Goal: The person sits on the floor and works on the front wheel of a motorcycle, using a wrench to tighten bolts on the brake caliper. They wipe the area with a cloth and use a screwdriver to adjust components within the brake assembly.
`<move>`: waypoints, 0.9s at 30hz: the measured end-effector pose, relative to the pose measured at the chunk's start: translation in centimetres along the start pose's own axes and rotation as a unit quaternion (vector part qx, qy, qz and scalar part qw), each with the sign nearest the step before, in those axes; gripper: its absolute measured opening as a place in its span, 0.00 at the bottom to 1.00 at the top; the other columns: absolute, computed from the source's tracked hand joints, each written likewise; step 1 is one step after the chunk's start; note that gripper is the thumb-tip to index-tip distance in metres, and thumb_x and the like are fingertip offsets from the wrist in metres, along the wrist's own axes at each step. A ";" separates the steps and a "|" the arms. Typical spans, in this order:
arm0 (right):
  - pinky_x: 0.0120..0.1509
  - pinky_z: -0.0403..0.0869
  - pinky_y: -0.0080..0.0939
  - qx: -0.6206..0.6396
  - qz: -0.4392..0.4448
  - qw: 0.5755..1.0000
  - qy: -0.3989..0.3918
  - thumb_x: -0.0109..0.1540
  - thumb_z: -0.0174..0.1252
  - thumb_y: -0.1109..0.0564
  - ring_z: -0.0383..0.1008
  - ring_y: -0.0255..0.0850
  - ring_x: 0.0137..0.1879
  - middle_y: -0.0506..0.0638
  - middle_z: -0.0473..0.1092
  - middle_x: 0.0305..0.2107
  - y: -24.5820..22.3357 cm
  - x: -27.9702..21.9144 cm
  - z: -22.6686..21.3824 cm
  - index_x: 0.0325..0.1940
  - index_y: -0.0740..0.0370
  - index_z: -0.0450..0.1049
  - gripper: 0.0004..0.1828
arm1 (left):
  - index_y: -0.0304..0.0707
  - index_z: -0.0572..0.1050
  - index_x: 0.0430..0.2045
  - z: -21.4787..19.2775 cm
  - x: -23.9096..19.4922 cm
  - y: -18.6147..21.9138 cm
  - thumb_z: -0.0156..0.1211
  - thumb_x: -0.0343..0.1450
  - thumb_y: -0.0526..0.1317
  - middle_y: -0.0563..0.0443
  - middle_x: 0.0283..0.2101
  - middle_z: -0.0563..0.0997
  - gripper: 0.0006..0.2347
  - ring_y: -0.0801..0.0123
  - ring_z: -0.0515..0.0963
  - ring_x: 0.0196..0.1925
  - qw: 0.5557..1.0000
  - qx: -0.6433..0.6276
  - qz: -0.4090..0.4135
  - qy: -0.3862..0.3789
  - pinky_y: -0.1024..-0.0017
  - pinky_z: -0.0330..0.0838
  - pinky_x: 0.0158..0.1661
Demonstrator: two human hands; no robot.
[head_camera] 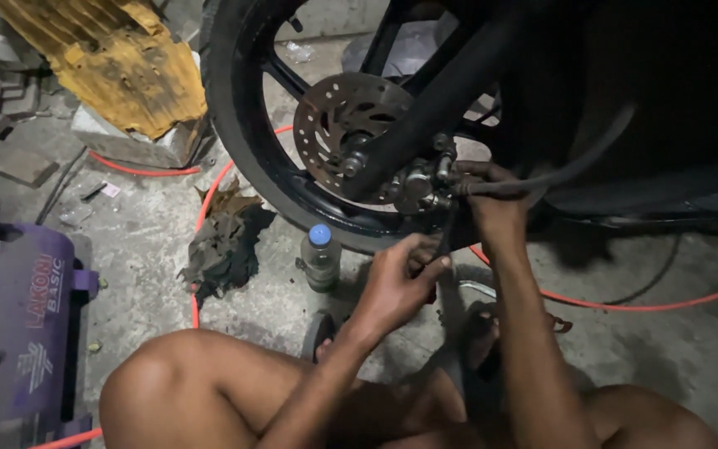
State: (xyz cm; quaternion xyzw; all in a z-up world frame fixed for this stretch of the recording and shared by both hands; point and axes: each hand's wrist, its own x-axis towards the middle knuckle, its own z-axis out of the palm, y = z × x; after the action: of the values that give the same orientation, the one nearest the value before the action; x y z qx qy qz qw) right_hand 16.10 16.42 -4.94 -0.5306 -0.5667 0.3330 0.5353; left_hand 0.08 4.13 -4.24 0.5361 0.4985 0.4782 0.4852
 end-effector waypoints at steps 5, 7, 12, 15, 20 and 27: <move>0.56 0.75 0.58 -0.206 -0.230 0.947 -0.083 0.61 0.59 0.69 0.78 0.61 0.46 0.65 0.76 0.31 -2.7 -0.8 -1.5 0.42 0.70 0.82 0.08 | 0.31 0.79 0.48 -0.7 0.4 -0.6 0.65 0.72 0.44 0.31 0.36 0.83 0.16 0.37 0.84 0.42 0.999 -0.001 0.041 0.023 0.47 0.79 0.41; 0.55 0.74 0.62 -0.198 -0.270 0.936 -0.105 0.61 0.58 0.69 0.77 0.65 0.47 0.67 0.75 0.33 -2.2 -0.9 -2.2 0.45 0.72 0.80 0.10 | 0.32 0.80 0.46 -0.8 0.6 -0.6 0.66 0.71 0.42 0.35 0.33 0.84 0.14 0.47 0.84 0.37 0.998 -0.010 0.050 0.031 0.54 0.78 0.38; 0.51 0.75 0.59 -0.179 -0.336 0.916 -0.128 0.63 0.60 0.69 0.78 0.63 0.45 0.64 0.77 0.34 0.8 0.3 -3.6 0.45 0.69 0.81 0.08 | 0.35 0.81 0.44 -0.4 1.0 -1.2 0.67 0.70 0.39 0.41 0.29 0.85 0.12 0.60 0.84 0.30 0.997 -0.026 0.072 0.027 0.64 0.76 0.33; 0.50 0.76 0.53 -0.098 -0.335 0.924 -0.155 0.64 0.57 0.67 0.80 0.56 0.44 0.59 0.78 0.34 0.1 0.4 -3.5 0.46 0.66 0.83 0.10 | 0.32 0.81 0.44 -0.6 0.6 -0.6 0.67 0.70 0.38 0.38 0.28 0.85 0.12 0.58 0.85 0.29 0.996 -0.041 0.071 0.024 0.61 0.77 0.32; 0.54 0.76 0.55 -0.082 -0.274 0.933 -0.220 0.63 0.59 0.67 0.80 0.55 0.44 0.59 0.79 0.36 -0.4 0.5 -4.5 0.41 0.65 0.82 0.07 | 0.34 0.81 0.45 -1.3 0.4 -0.7 0.66 0.70 0.40 0.41 0.31 0.86 0.13 0.57 0.87 0.32 0.999 -0.020 0.040 0.005 0.62 0.79 0.34; 0.52 0.75 0.63 -0.235 -0.416 0.862 -0.170 0.61 0.58 0.66 0.76 0.70 0.48 0.70 0.75 0.43 0.9 0.7 -3.7 0.43 0.71 0.81 0.10 | 0.41 0.81 0.46 -1.9 0.3 -0.5 0.66 0.70 0.42 0.40 0.33 0.86 0.12 0.53 0.88 0.37 0.999 0.015 0.033 0.000 0.59 0.80 0.37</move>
State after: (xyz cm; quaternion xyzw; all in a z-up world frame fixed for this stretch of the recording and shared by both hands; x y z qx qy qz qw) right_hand 20.00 16.56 -4.89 -0.2907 -0.8785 0.0209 0.3785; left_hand -1.84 4.54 -4.61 0.5593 0.4874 0.4870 0.4609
